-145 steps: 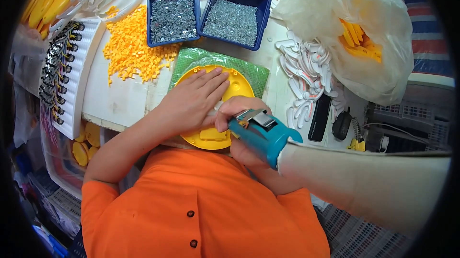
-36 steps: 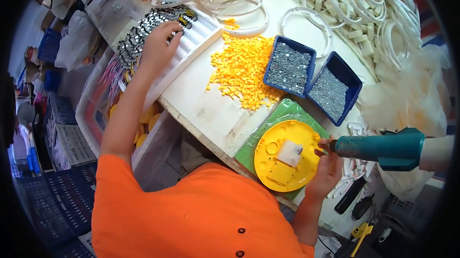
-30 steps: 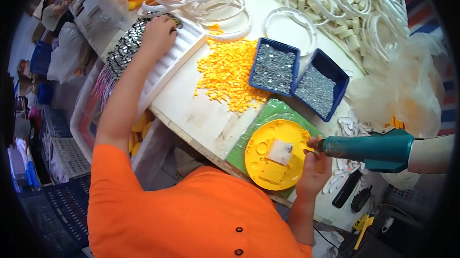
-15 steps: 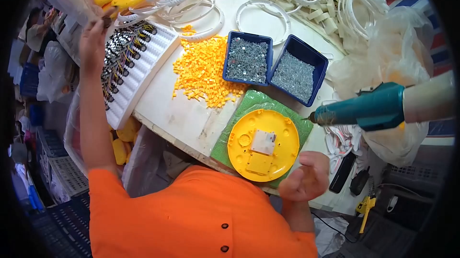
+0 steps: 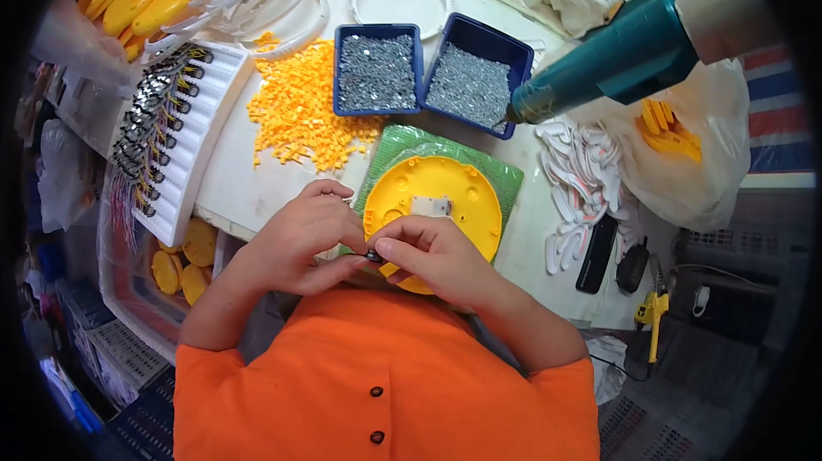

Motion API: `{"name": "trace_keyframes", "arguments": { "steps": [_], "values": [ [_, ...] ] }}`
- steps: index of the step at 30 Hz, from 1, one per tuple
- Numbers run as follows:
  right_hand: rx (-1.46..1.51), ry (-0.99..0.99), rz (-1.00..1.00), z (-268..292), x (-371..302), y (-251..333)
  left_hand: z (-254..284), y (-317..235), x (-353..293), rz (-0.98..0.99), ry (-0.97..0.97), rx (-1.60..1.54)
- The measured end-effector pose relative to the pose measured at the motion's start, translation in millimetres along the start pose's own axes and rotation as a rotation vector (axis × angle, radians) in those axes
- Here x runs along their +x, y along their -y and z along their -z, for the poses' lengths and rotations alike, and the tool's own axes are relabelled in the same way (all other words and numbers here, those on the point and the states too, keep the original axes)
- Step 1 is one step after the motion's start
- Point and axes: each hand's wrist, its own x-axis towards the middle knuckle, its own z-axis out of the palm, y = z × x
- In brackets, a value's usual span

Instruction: Assembling plastic toy housings by applying adhesive and inserting small metal fasteners.

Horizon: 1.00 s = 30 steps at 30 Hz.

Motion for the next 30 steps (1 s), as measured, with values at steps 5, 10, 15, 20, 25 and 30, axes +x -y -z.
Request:
{"name": "trace_keyframes", "arguments": {
  "steps": [5,10,15,20,25,30],
  "values": [
    [0.107,0.002,-0.033,8.3,-7.0,-13.7,-9.6,2.3,0.0,-0.114,0.017,0.129],
    [-0.174,-0.099,0.118,4.9,-13.1,-10.1,-9.2,8.2,-2.9,-0.248,0.018,0.303],
    [-1.38,-0.476,0.86,-0.3,4.0,-3.1,-13.8,26.3,-5.6,-0.068,-0.04,0.208],
    [-1.397,-0.464,0.797,10.7,26.6,-27.1,-11.0,48.3,-5.1,0.021,-0.08,0.197],
    [-1.392,-0.47,0.802,12.9,30.6,-30.6,9.3,72.1,30.7,0.061,-0.284,0.203],
    [-1.385,-0.438,0.812,11.5,29.2,-29.4,33.5,122.4,83.7,0.077,-0.391,0.751]
  ]
}}
